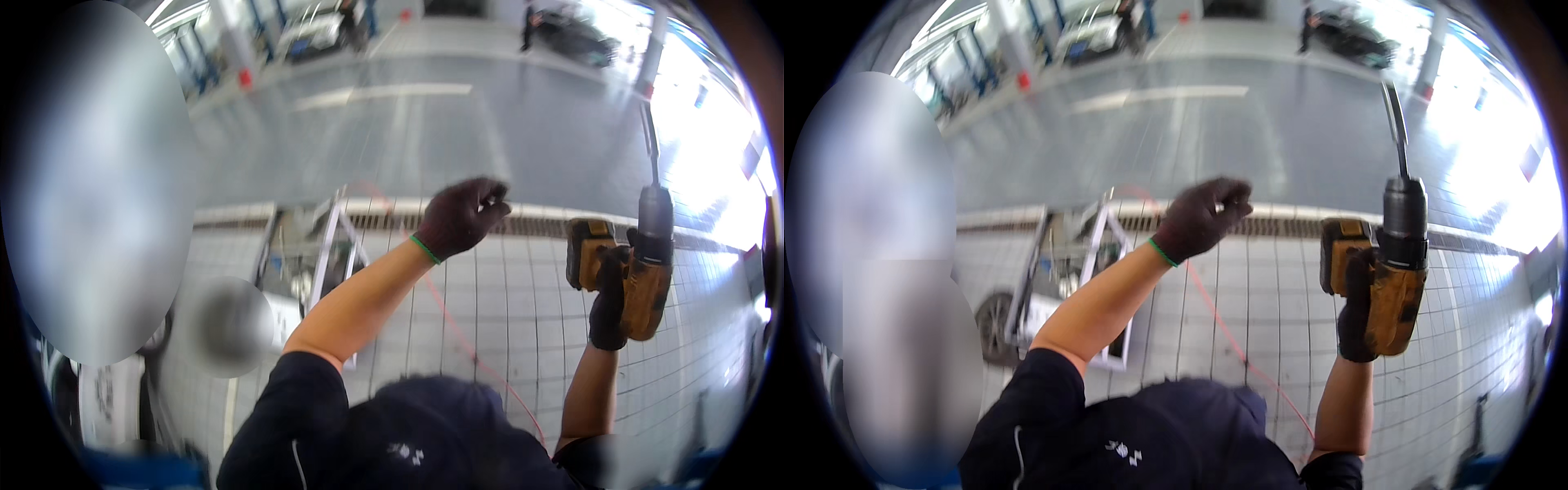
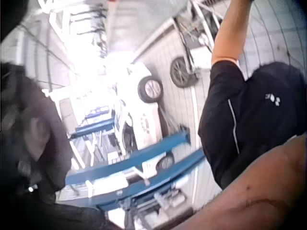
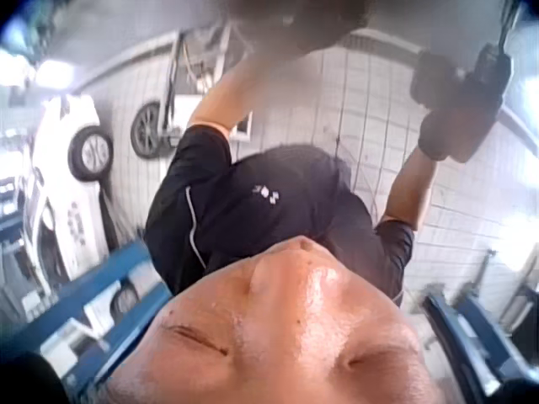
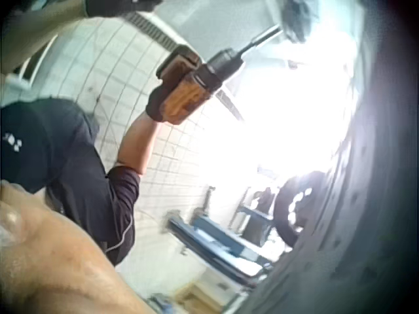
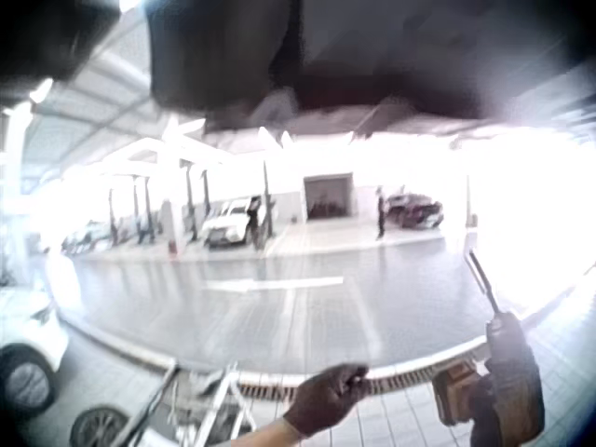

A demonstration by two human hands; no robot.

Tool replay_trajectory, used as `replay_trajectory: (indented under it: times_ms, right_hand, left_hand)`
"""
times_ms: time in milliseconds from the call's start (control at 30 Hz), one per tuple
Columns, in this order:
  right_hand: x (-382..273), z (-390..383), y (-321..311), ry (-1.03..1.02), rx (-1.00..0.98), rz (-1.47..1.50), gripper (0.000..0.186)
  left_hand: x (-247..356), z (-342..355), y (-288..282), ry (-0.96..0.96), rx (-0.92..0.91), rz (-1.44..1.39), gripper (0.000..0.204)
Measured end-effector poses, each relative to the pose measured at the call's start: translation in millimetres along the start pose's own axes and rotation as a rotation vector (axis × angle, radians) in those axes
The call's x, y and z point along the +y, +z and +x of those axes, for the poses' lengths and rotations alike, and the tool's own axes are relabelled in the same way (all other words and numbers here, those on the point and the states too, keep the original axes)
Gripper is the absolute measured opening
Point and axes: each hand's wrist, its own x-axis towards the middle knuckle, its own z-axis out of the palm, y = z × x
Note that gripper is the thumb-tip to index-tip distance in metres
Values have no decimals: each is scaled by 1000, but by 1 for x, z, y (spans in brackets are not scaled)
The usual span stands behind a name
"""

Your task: The person uses a cordless impact wrench to tighten bolts on the underside of a car. They repeatedly walk to a nearby tool cart to pick up bolts and attach them to the wrench before returning to the car to install them.

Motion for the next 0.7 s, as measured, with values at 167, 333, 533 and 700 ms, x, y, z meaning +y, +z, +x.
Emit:
replay_trajectory:
  times_ms: [167, 333, 533, 700]
  right_hand:
    - [158, -111, -82, 702, -309, -241, 29]
    - [239, -235, -158, 1105, -587, -589, 28]
    - [256, -311, -166, 1202, -1241, -946, 34]
    - [313, -351, -191, 570, -1697, -819, 52]
  left_hand:
    - [-232, -290, 48, -844, -367, 388, 52]
    - [-246, -527, 26, -1396, -436, 520, 51]
    - [-204, -571, -12, -1844, 111, 439, 43]
    - [-265, -566, -61, -1653, 436, 583, 41]
